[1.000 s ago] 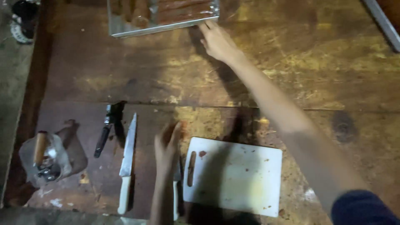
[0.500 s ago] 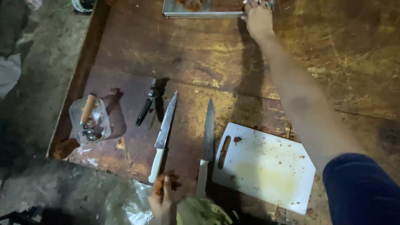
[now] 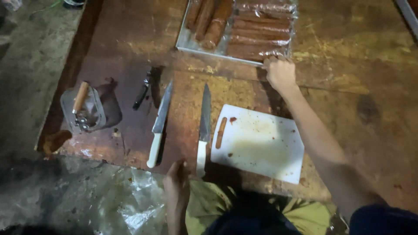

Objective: Slicing cylindrical bread rolls on a cutting board and wrapping the pieces in plastic film

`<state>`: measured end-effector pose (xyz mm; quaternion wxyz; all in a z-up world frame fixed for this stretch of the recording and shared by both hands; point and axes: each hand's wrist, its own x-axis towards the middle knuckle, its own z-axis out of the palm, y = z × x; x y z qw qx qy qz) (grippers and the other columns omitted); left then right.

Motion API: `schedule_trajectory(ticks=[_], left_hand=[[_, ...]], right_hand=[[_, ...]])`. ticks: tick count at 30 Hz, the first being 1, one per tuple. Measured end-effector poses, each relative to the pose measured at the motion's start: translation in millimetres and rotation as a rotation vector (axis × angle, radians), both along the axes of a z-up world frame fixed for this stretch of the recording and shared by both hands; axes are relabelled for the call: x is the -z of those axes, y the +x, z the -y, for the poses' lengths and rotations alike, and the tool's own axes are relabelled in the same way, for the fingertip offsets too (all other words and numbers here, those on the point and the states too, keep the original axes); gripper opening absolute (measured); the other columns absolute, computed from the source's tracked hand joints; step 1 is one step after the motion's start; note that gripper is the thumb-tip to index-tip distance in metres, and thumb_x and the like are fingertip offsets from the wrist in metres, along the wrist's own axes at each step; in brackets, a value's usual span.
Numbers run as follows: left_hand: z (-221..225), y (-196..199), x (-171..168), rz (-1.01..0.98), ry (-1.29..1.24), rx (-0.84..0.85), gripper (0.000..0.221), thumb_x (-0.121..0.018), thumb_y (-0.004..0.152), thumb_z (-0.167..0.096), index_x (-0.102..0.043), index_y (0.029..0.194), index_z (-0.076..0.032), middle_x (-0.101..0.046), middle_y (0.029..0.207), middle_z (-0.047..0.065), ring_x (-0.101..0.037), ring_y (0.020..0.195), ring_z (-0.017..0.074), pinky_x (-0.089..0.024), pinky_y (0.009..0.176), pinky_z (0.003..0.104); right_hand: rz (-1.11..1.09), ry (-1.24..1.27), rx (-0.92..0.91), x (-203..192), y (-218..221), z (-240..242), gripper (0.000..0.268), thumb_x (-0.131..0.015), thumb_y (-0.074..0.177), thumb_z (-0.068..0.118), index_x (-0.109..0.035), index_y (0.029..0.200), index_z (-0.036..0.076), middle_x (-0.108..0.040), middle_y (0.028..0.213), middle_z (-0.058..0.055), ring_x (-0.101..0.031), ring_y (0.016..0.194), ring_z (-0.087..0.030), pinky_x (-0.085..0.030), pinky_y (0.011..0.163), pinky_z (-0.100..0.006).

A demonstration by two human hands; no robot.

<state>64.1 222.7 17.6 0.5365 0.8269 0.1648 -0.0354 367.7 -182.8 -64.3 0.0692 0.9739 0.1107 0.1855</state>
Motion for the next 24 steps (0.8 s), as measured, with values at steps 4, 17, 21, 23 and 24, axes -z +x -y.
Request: schedule_trajectory(ticks=[4, 17, 21, 23, 24], left_hand=[[10.8, -5.9, 28.4, 0.224, 0.397, 0.134, 0.018, -0.058, 0.097, -0.024, -0.064, 0.101, -0.008, -0.066, 0.094, 0.016, -0.061, 0.088, 0.0391, -0.046, 0.079, 0.05], [43.7, 23.1, 50.4, 0.022, 0.561, 0.221, 0.05, -0.075, 0.085, -0.023, -0.053, 0.123, 0.001, -0.058, 0.117, 0.032, -0.064, 0.095, 0.056, -0.053, 0.082, 0.064], [29.3, 33.1, 33.9, -0.083, 0.409, 0.153, 0.044, -0.077, 0.079, -0.032, -0.071, 0.102, 0.005, -0.07, 0.093, 0.035, -0.067, 0.093, 0.0576, -0.054, 0.076, 0.063], [31.7, 28.3, -8.1, 0.064, 0.413, 0.056, 0.021, -0.069, 0.083, -0.01, -0.059, 0.099, -0.001, -0.06, 0.1, 0.033, -0.061, 0.095, 0.0635, -0.05, 0.074, 0.067], [26.0, 26.6, 6.4, 0.062, 0.416, 0.056, 0.021, -0.069, 0.083, -0.01, -0.059, 0.099, -0.001, -0.06, 0.1, 0.033, -0.061, 0.095, 0.0635, -0.05, 0.074, 0.067]], right_hand=[[0.146, -0.039, -0.048, -12.2, -84.7, 20.7, 0.014, -0.066, 0.095, 0.03, -0.066, 0.083, 0.022, -0.067, 0.083, 0.003, -0.065, 0.082, -0.024, -0.052, 0.072, -0.037], [-0.061, 0.461, 0.098, -43.2, -234.0, 64.1, 0.02, -0.072, 0.098, 0.011, -0.064, 0.116, 0.007, -0.059, 0.121, -0.016, -0.064, 0.107, -0.04, -0.056, 0.085, -0.046], [-0.01, 0.404, 0.074, -83.3, -220.1, 47.9, 0.032, -0.079, 0.09, 0.012, -0.061, 0.115, 0.004, -0.052, 0.113, -0.018, -0.059, 0.106, -0.04, -0.05, 0.091, -0.045], [-0.197, 0.332, 0.01, -88.4, -189.0, 45.4, 0.078, -0.089, 0.069, 0.018, -0.055, 0.137, -0.001, -0.052, 0.124, -0.024, -0.057, 0.115, -0.048, -0.049, 0.097, -0.053], [-0.199, 0.335, 0.01, -93.6, -176.0, 40.3, 0.078, -0.089, 0.069, 0.018, -0.055, 0.137, -0.001, -0.052, 0.124, -0.024, -0.057, 0.115, -0.048, -0.049, 0.097, -0.053]])
